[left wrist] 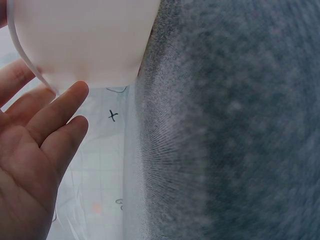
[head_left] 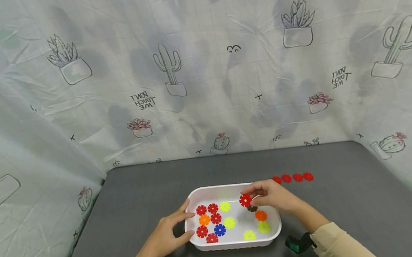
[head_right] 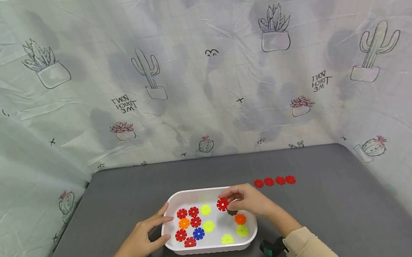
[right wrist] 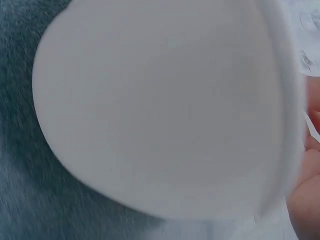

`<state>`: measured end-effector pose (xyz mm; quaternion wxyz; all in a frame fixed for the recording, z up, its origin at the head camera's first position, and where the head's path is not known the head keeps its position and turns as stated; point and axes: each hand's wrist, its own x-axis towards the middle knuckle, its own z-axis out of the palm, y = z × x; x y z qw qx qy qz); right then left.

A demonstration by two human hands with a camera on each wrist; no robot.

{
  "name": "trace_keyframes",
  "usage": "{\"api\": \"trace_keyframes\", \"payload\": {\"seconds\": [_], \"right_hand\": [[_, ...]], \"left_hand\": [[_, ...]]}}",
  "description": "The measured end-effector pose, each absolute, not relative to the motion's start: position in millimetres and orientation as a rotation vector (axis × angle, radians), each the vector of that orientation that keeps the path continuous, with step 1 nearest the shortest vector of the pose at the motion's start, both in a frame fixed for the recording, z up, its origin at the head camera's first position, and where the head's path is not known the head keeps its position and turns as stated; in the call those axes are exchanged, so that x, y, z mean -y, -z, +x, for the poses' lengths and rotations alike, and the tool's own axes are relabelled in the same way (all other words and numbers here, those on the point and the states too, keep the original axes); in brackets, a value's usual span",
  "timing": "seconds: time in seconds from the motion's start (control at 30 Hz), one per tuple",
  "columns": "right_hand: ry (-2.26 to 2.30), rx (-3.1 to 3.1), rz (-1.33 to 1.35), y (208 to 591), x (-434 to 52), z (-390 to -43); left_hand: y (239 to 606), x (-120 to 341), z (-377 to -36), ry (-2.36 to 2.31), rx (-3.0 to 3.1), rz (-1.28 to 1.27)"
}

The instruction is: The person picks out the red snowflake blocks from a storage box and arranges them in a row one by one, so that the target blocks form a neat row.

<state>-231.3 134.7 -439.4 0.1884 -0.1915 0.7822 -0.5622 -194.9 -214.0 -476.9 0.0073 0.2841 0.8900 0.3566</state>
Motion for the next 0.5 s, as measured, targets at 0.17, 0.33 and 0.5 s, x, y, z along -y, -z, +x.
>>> {"api": "trace_keyframes", "payload": {"seconds": [0.17,0.33,0.5], "right_hand": [[1.672,-2.261,-0.484,437.0,-150.9,-232.7],[1.814,-2.261,-0.429,440.2,-168.9,-235.9],[1.929,-2.261,-0.372,446.8,-188.3,-236.3]], "left_hand": [[476.3,214.4,-194.7,-1.125,-2.775,0.905],[476.1,213.6,-194.0,-1.127,-2.779,0.891],[475.2,214.0,-193.3,-1.136,-2.765,0.876]]}}
